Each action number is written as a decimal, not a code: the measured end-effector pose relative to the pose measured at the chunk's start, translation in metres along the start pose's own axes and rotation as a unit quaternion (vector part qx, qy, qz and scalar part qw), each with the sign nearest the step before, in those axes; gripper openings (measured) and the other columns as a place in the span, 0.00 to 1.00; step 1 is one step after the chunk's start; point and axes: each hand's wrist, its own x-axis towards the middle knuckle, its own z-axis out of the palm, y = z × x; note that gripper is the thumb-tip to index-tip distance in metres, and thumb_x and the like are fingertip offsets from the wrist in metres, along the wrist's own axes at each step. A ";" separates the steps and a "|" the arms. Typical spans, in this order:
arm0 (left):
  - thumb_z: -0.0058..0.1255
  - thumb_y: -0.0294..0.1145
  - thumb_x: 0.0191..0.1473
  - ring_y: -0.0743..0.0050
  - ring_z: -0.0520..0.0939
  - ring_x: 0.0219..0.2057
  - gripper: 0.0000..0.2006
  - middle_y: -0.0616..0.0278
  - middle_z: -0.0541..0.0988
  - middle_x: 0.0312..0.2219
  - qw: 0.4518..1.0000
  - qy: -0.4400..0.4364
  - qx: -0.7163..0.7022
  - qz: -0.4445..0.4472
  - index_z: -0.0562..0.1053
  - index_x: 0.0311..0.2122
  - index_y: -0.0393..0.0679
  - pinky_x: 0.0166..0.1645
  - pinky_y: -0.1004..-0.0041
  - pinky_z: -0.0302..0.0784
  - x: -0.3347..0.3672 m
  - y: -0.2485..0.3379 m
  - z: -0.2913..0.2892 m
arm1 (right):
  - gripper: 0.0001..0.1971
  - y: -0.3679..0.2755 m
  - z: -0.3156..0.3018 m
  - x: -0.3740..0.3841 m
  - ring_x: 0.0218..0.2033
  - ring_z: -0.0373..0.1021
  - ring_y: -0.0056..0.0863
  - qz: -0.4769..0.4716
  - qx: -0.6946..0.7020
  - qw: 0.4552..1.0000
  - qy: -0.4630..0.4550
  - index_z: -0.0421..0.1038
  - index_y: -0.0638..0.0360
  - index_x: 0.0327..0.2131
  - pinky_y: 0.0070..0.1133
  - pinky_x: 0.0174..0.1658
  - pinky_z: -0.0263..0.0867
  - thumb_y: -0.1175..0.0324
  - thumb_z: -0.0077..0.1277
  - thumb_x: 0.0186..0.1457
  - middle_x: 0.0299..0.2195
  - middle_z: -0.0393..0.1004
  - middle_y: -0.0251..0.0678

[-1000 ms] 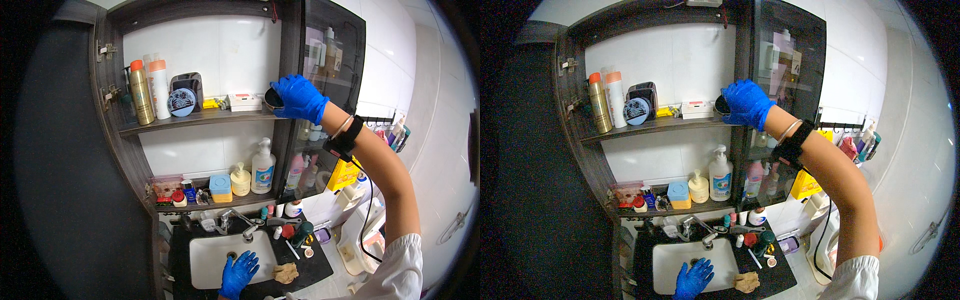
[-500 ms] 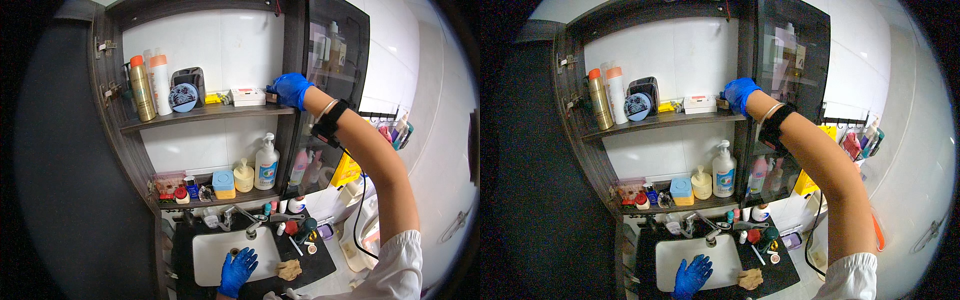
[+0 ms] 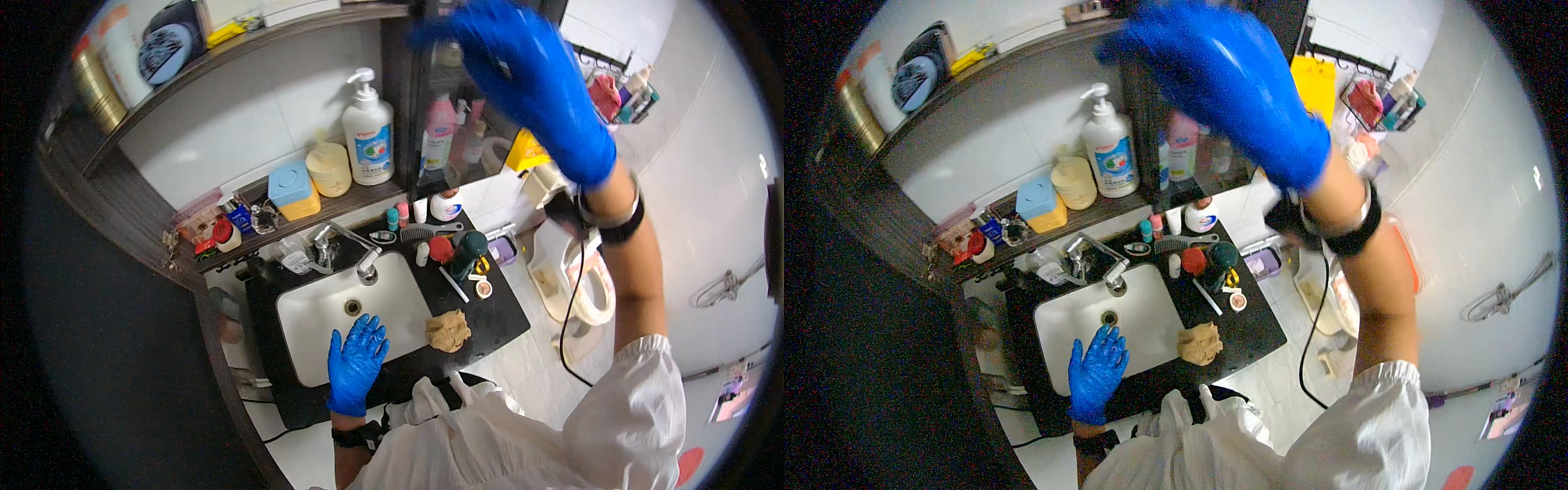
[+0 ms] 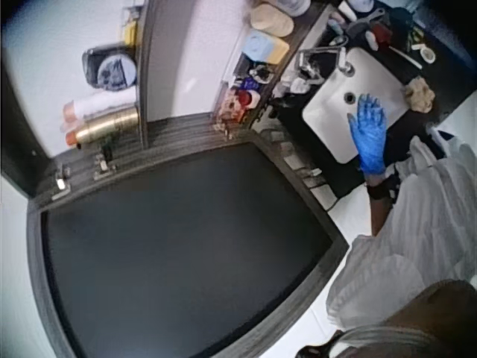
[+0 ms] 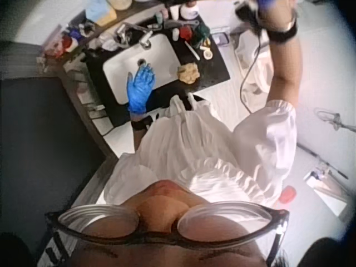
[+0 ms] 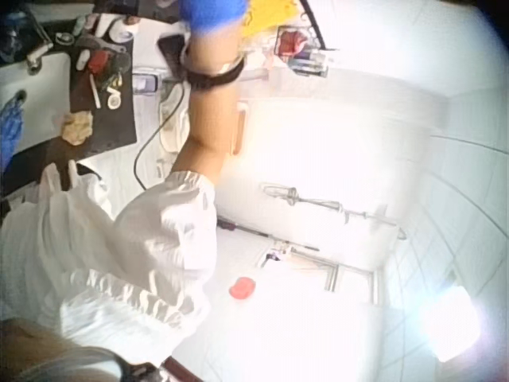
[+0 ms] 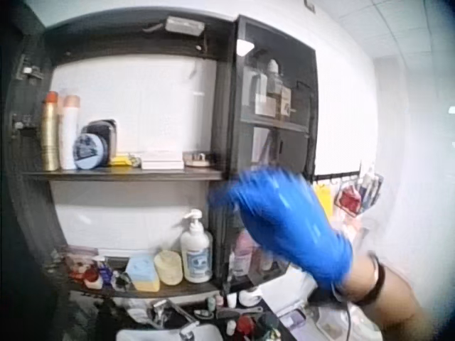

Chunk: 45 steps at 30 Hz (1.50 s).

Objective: The person rearranges various toiletries and hygiene products inside a bathroom cabinet shelf, handles items individually, and then washes and wrings out a cloth in the sink to wipe the countertop surface.

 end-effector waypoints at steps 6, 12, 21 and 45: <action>0.31 0.53 0.60 0.58 0.63 0.55 0.30 0.53 0.61 0.57 0.998 0.048 0.022 -0.030 0.57 0.59 0.40 0.61 0.60 0.52 0.003 -0.014 -0.009 | 0.10 -0.004 0.052 -0.239 0.34 0.72 0.37 0.423 0.225 0.871 -0.104 0.74 0.56 0.36 0.26 0.38 0.67 0.75 0.48 0.48 0.33 0.75 0.40; 0.29 0.53 0.60 0.60 0.57 0.59 0.31 0.53 0.56 0.60 0.994 0.074 0.075 -0.018 0.54 0.60 0.41 0.63 0.61 0.47 -0.005 -0.010 -0.015 | 0.14 -0.013 0.142 -0.467 0.36 0.73 0.37 0.531 0.266 0.765 -0.248 0.73 0.56 0.41 0.26 0.39 0.69 0.72 0.47 0.49 0.36 0.75 0.43; 0.31 0.53 0.60 0.60 0.59 0.58 0.30 0.54 0.59 0.59 0.988 0.136 0.070 -0.001 0.57 0.60 0.43 0.62 0.62 0.49 -0.005 -0.028 -0.017 | 0.11 -0.091 0.184 -0.503 0.36 0.69 0.45 0.626 0.162 0.745 -0.164 0.69 0.58 0.39 0.33 0.40 0.66 0.68 0.50 0.51 0.35 0.72 0.45; 0.37 0.41 0.59 0.68 0.60 0.58 0.22 0.60 0.60 0.58 0.970 0.118 0.212 0.006 0.63 0.56 0.43 0.61 0.59 0.53 -0.010 -0.068 -0.035 | 0.27 0.000 0.256 -0.514 0.44 0.68 0.38 0.494 0.335 0.786 -0.162 0.65 0.52 0.46 0.30 0.49 0.64 0.66 0.61 0.38 0.43 0.70 0.41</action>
